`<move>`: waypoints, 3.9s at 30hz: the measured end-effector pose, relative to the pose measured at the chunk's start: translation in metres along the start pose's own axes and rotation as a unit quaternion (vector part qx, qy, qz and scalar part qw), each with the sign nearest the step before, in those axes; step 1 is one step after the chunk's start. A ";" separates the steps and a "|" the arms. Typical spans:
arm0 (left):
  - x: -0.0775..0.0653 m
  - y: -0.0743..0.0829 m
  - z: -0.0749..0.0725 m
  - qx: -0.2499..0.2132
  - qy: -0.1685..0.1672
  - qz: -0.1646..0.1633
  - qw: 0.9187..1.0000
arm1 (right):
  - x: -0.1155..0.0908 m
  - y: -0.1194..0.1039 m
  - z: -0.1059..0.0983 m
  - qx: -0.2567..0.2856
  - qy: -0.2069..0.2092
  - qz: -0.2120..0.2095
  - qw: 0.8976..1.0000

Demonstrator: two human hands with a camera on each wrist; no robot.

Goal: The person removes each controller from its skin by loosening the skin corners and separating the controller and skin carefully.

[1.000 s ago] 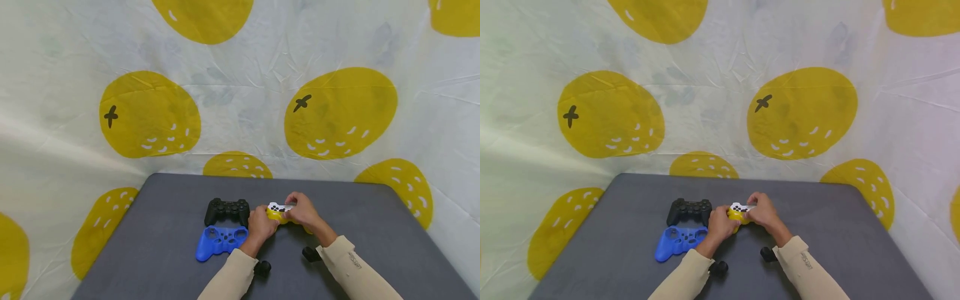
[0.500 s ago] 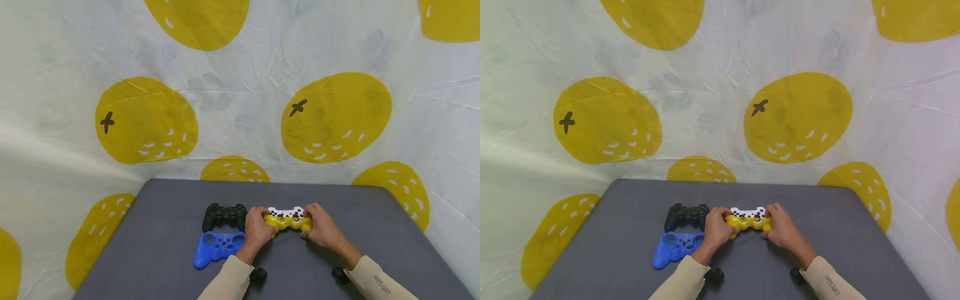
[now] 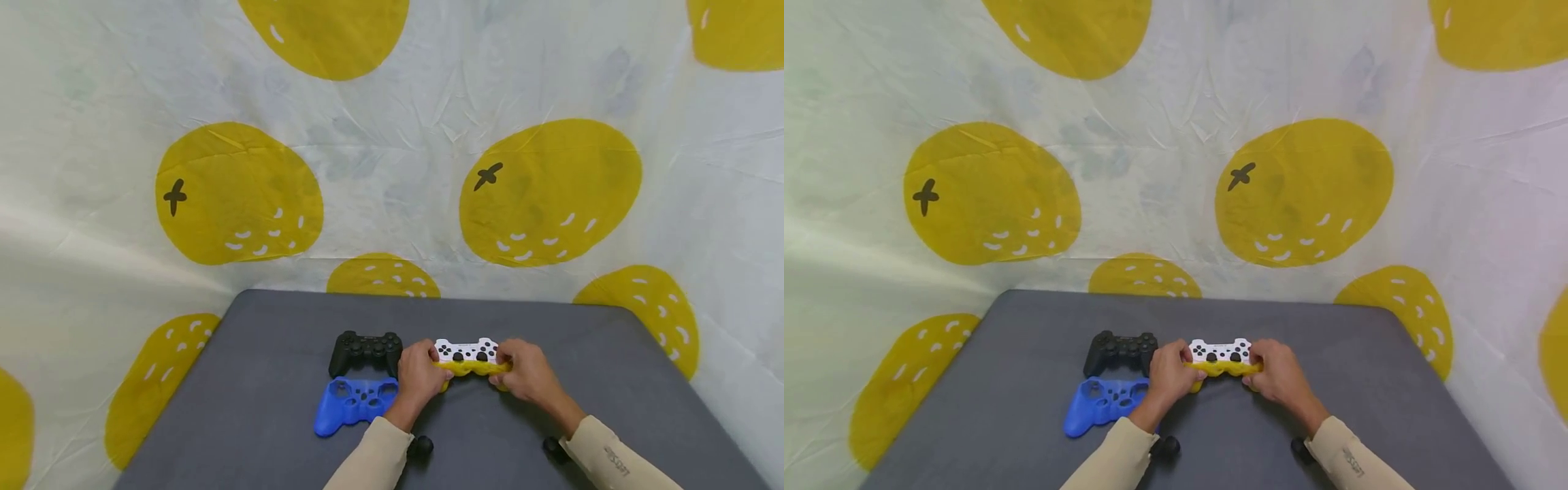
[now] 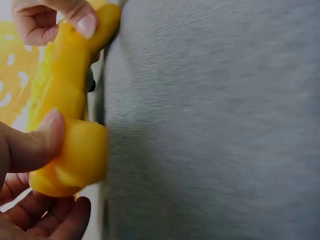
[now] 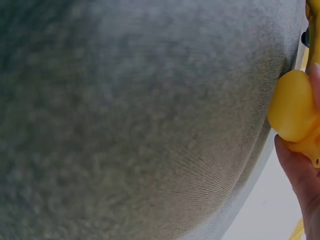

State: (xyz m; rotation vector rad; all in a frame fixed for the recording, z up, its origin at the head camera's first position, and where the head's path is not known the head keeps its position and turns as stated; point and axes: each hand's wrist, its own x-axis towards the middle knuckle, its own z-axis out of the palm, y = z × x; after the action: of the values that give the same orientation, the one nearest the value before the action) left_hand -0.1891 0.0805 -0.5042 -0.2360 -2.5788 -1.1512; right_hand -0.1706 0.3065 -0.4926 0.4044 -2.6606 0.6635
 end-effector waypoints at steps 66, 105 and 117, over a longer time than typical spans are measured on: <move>0.009 -0.002 -0.011 -0.297 -0.181 -0.155 0.925 | 0.000 0.033 -0.015 0.205 -0.066 0.125 0.968; 0.006 0.000 -0.014 -0.197 -0.190 -0.104 0.956 | -0.003 0.027 -0.019 0.249 -0.079 0.140 0.955; 0.007 -0.004 -0.025 -0.046 -0.216 0.060 0.973 | -0.007 0.028 -0.017 0.206 -0.065 0.153 0.964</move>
State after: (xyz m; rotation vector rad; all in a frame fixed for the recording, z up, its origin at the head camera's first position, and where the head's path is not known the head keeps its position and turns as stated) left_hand -0.1917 0.0594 -0.4890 -0.7288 -2.8250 -1.2928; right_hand -0.1694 0.3405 -0.4923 0.1419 -2.7257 1.3403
